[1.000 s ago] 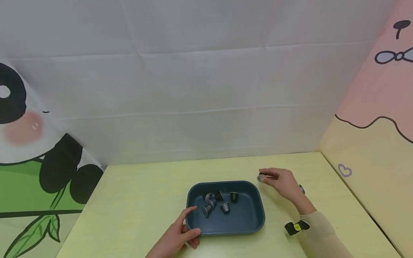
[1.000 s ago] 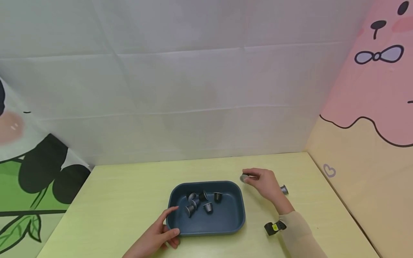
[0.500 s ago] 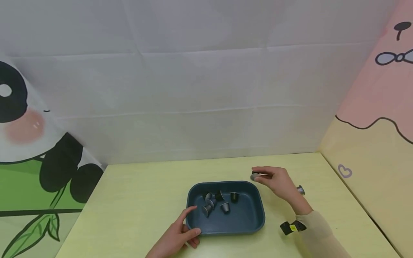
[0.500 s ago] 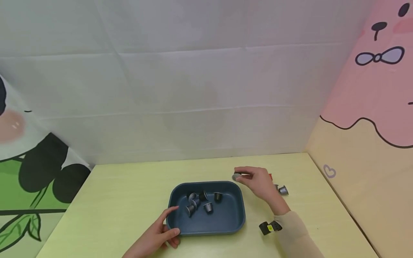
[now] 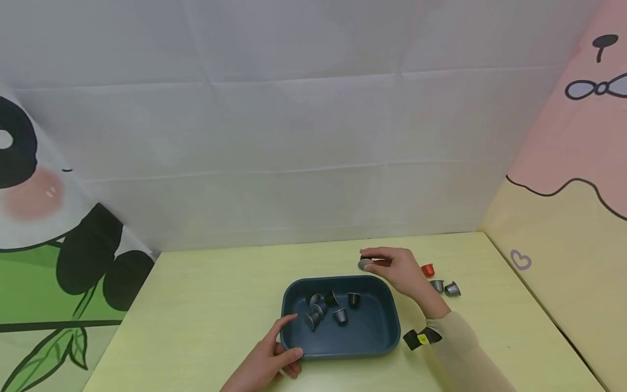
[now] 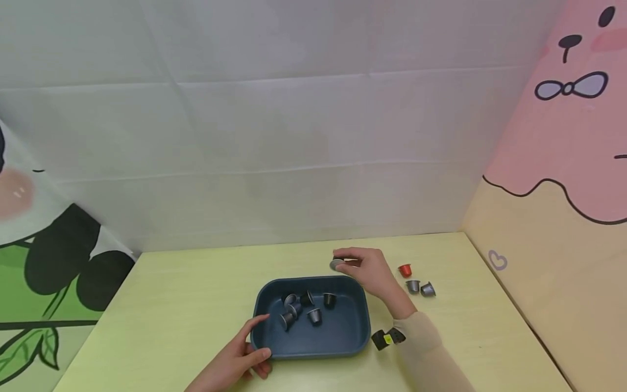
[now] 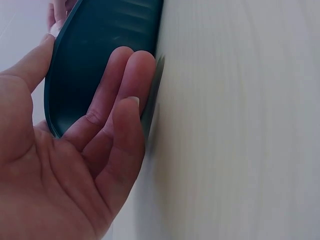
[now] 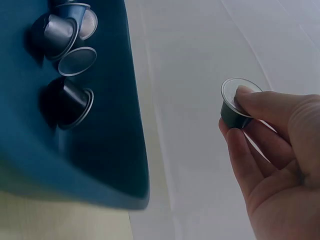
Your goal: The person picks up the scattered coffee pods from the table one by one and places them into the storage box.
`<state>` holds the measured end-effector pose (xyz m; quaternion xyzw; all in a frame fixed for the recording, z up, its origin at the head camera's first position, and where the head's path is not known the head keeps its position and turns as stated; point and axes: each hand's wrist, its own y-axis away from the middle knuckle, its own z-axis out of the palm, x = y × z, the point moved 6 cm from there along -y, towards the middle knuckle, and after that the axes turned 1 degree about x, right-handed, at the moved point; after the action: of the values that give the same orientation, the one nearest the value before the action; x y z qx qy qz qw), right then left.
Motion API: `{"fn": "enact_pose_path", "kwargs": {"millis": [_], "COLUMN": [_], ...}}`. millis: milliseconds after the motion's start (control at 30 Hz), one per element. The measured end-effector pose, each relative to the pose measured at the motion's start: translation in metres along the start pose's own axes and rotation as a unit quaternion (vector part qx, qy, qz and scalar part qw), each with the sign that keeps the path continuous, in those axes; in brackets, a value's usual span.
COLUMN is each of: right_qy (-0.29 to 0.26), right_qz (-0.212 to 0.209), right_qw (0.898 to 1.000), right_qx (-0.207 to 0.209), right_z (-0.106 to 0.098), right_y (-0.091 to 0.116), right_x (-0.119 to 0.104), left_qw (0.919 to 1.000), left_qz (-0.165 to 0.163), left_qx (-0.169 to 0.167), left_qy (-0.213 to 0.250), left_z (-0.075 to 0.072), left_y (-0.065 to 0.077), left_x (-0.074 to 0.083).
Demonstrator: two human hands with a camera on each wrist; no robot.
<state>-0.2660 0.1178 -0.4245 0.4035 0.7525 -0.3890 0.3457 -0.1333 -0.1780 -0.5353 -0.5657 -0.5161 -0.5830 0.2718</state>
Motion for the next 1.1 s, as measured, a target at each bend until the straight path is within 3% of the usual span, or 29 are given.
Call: {"fn": "enact_pose_path", "kwargs": {"millis": [500,800,933,1100], "right_qy": [-0.063,-0.091,-0.120,-0.129], "right_qz": [0.016,0.029,0.021,0.009], "right_qw": [0.998,0.995,0.992,0.991], "right_qx": [-0.007,-0.010,-0.008,-0.039], "right_z": [0.031,0.032,0.041,0.058], "right_y": [-0.015,-0.018,-0.022,-0.026], "right_x": [0.001,-0.030,-0.012,0.016], "left_qw": [0.9999,0.9998,0.9998,0.9999], "left_qz": [-0.010,-0.015,-0.010,-0.002], "left_qx": [0.001,0.006,0.006,0.004], "left_qy": [-0.011,-0.014,-0.015,-0.012], "left_z": [0.001,0.000,0.000,0.000], "left_y": [0.002,0.001,0.001,0.000], "left_x": [0.003,0.003,0.003,0.001]}}
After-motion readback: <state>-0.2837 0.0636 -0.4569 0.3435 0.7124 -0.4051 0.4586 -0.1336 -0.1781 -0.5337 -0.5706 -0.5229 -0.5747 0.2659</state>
